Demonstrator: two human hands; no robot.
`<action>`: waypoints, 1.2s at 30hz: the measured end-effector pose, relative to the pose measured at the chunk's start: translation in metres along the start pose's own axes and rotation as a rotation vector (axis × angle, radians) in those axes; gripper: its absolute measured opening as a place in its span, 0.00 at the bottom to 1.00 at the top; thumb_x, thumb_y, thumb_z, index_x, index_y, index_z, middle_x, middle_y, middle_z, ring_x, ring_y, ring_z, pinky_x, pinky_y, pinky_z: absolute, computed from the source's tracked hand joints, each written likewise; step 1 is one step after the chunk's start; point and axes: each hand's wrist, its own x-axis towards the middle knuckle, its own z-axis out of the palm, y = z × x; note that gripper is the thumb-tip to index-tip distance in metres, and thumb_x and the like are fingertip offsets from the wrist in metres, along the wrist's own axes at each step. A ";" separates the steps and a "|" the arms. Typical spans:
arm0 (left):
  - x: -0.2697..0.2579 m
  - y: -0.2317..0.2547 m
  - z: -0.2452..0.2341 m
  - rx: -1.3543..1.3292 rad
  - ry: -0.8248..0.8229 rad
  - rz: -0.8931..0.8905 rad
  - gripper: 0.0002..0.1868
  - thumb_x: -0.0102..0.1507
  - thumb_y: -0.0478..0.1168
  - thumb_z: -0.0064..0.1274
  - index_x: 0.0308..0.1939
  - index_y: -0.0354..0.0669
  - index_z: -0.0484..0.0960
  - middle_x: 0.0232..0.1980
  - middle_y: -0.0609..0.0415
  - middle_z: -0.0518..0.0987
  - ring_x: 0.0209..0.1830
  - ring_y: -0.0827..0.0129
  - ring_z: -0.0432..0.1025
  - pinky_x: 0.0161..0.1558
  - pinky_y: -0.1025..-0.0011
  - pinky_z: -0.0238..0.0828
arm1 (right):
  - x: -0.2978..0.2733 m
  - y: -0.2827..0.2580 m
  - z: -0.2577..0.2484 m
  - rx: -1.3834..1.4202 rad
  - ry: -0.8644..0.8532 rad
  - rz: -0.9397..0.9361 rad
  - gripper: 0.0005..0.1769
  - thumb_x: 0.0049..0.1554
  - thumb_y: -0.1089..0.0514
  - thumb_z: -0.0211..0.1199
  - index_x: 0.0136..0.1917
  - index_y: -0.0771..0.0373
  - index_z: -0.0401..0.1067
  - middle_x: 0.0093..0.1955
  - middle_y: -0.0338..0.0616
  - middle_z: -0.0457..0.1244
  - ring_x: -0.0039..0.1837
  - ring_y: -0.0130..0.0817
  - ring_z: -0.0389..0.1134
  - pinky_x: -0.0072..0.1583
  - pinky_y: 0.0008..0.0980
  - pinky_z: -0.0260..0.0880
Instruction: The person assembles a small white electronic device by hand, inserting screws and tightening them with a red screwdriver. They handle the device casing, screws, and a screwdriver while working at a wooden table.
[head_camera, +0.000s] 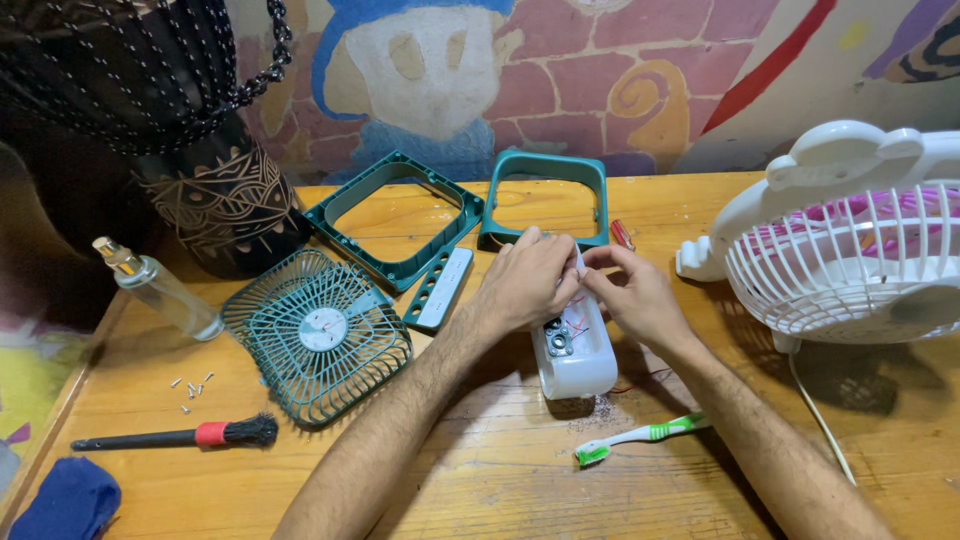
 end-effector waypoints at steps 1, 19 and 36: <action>-0.002 -0.001 0.001 -0.019 0.015 0.006 0.10 0.63 0.45 0.53 0.38 0.44 0.75 0.37 0.50 0.79 0.42 0.53 0.70 0.43 0.55 0.67 | -0.003 -0.003 0.002 -0.024 0.057 -0.090 0.15 0.60 0.56 0.65 0.58 0.63 0.75 0.52 0.39 0.69 0.50 0.25 0.73 0.44 0.27 0.75; -0.007 -0.009 -0.003 -0.175 0.060 0.117 0.09 0.64 0.42 0.54 0.37 0.40 0.74 0.37 0.49 0.77 0.40 0.53 0.71 0.44 0.57 0.69 | -0.007 -0.013 -0.012 -0.103 0.006 -0.207 0.11 0.51 0.56 0.73 0.45 0.64 0.83 0.69 0.52 0.68 0.67 0.36 0.71 0.68 0.36 0.66; -0.012 0.000 0.010 -0.079 0.156 0.126 0.08 0.60 0.42 0.51 0.35 0.43 0.73 0.35 0.52 0.76 0.37 0.56 0.71 0.40 0.58 0.71 | -0.003 -0.001 -0.002 -0.047 0.014 -0.278 0.07 0.54 0.62 0.62 0.39 0.68 0.78 0.69 0.53 0.67 0.66 0.32 0.69 0.66 0.32 0.66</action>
